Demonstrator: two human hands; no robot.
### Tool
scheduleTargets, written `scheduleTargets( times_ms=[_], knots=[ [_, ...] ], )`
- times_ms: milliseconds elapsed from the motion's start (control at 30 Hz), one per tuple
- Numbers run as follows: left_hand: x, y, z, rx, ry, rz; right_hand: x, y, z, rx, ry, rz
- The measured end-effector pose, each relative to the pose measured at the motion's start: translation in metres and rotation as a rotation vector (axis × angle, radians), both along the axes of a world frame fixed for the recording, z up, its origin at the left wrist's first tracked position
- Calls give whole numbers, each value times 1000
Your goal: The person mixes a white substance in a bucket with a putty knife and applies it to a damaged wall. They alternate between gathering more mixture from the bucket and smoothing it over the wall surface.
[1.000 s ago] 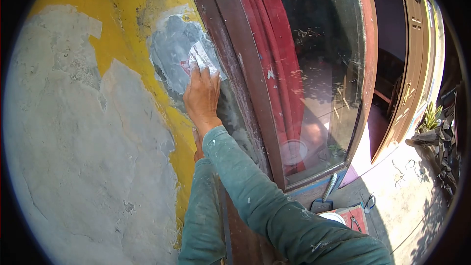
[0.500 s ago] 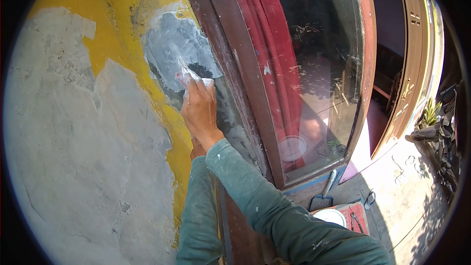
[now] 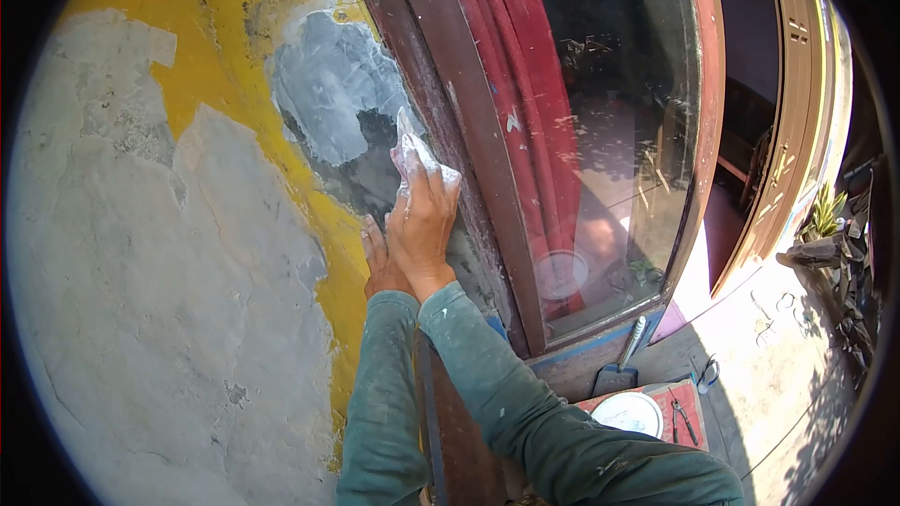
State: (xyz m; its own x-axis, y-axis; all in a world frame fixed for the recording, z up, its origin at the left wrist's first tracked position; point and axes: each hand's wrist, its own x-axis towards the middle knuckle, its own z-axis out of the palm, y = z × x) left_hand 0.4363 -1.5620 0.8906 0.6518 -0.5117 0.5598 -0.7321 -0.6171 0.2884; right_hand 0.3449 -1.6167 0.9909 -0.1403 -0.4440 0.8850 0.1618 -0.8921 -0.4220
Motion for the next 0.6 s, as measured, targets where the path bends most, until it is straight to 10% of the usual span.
scheduleTargets(
  times_ms=[600],
  knots=[
    [-5, 13, 25, 136, 99, -72, 61, 8, -18, 151, 144, -149]
  ],
)
